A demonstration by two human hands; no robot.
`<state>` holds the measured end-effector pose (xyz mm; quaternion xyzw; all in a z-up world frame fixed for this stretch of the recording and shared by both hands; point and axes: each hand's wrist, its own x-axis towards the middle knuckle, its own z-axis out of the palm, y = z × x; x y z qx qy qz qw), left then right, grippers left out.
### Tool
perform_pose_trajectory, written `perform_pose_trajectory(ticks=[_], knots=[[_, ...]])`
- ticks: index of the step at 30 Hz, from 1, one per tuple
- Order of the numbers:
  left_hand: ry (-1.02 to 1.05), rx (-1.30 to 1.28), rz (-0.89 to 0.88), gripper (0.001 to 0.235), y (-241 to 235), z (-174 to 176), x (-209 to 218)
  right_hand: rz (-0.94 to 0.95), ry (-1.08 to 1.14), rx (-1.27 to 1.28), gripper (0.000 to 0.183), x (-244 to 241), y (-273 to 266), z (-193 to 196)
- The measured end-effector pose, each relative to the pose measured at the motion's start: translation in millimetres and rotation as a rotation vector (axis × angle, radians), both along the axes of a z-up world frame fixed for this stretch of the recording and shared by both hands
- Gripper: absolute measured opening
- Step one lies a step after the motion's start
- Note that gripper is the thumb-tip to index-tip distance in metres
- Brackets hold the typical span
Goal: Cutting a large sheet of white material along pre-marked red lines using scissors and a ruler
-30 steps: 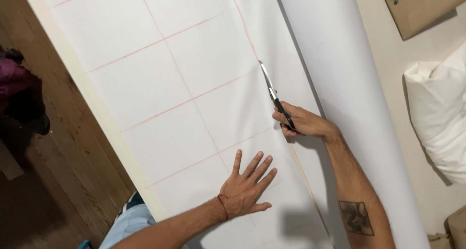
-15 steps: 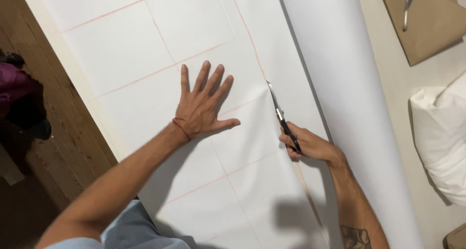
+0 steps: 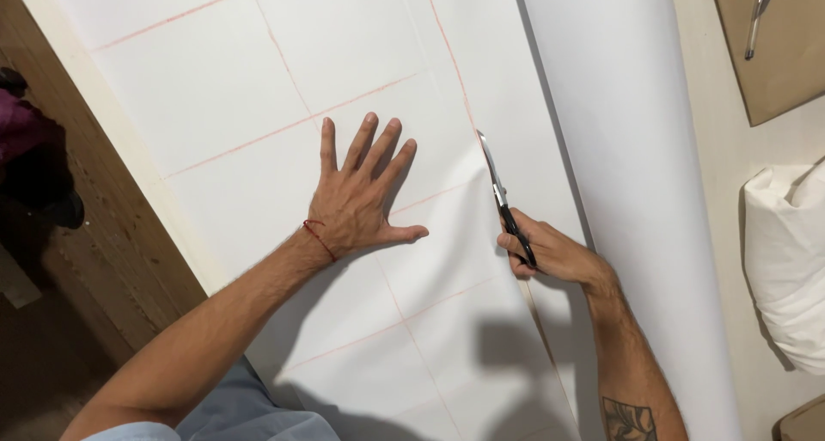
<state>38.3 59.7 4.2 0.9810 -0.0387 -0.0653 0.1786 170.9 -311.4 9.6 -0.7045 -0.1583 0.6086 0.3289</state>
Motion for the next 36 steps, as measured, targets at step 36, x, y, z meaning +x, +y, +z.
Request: perform_pose_trajectory(ticks=[36], knots=[[0.014,-0.035,-0.02,0.129,8.7,-5.2,4.3,0.032,-0.044,-0.017,0.049,60.3,79.9,23.5]])
